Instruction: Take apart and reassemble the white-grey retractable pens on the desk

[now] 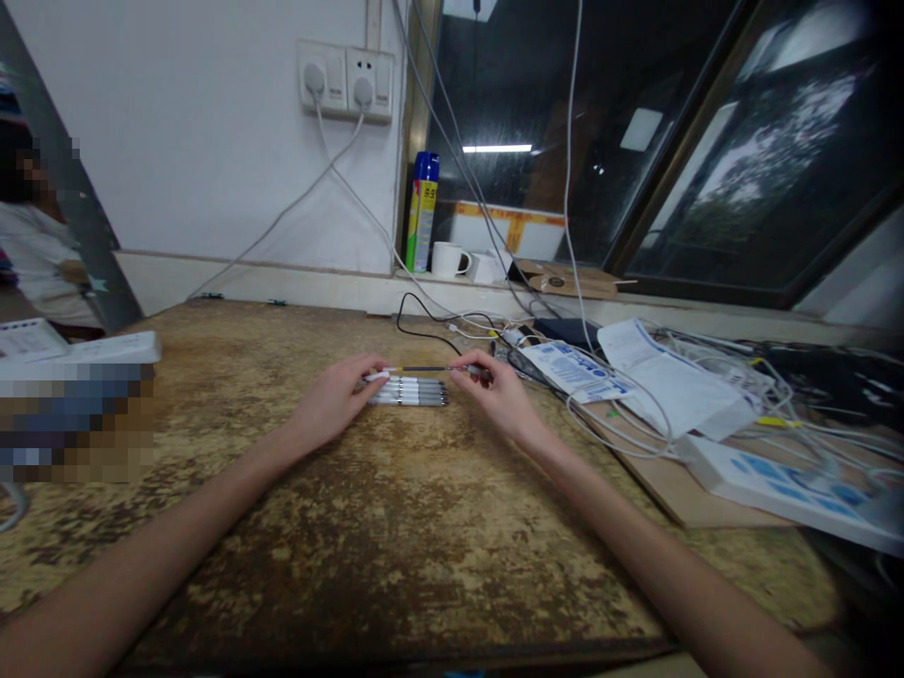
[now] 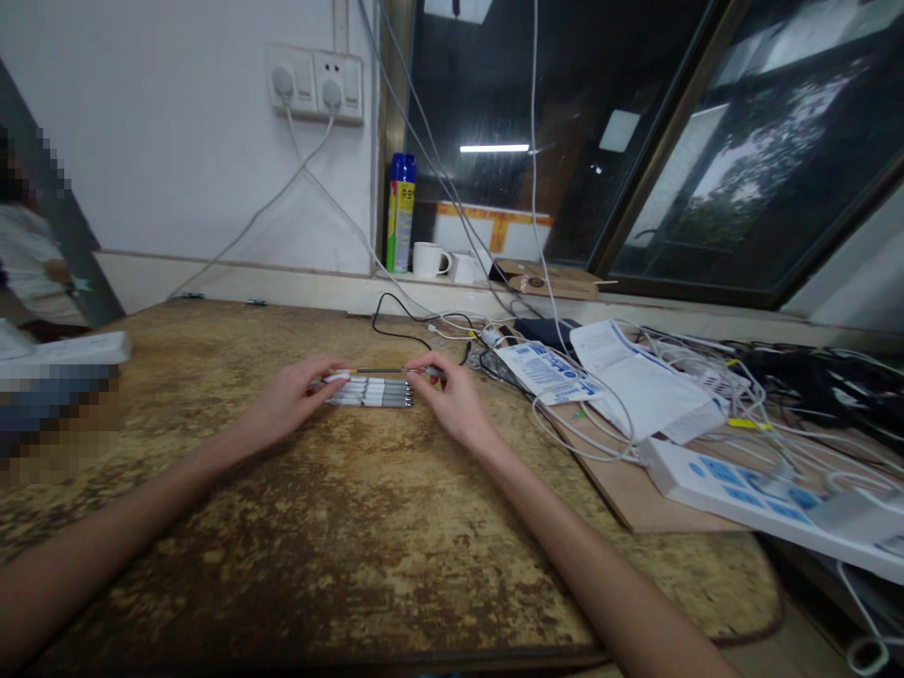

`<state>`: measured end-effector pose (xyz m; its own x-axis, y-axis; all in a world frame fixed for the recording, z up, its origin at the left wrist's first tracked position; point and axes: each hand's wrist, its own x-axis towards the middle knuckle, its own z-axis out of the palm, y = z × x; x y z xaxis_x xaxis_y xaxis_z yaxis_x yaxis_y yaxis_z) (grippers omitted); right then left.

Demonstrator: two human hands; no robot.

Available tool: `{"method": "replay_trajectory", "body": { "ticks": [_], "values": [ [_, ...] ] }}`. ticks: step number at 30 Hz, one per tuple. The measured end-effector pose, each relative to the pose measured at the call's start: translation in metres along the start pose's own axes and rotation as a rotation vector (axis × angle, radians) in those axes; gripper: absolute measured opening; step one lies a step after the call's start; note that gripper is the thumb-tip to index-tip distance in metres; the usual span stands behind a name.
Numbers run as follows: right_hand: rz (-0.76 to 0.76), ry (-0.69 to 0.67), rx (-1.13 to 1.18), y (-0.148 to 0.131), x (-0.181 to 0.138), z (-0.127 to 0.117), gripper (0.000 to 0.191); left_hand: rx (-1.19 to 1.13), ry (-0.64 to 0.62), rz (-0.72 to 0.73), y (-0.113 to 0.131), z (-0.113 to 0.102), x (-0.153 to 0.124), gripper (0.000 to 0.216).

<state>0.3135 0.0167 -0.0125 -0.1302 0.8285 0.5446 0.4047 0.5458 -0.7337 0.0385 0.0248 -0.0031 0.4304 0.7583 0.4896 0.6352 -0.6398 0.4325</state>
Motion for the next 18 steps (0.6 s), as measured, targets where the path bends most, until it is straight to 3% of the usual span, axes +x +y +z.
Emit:
{"method": "replay_trajectory", "body": {
  "ticks": [18],
  "values": [
    [0.008, 0.003, 0.007, -0.0031, -0.0003, -0.0008, 0.014, -0.011, -0.034, 0.027, 0.0037, -0.0023, -0.0003, 0.028]
  ]
}}
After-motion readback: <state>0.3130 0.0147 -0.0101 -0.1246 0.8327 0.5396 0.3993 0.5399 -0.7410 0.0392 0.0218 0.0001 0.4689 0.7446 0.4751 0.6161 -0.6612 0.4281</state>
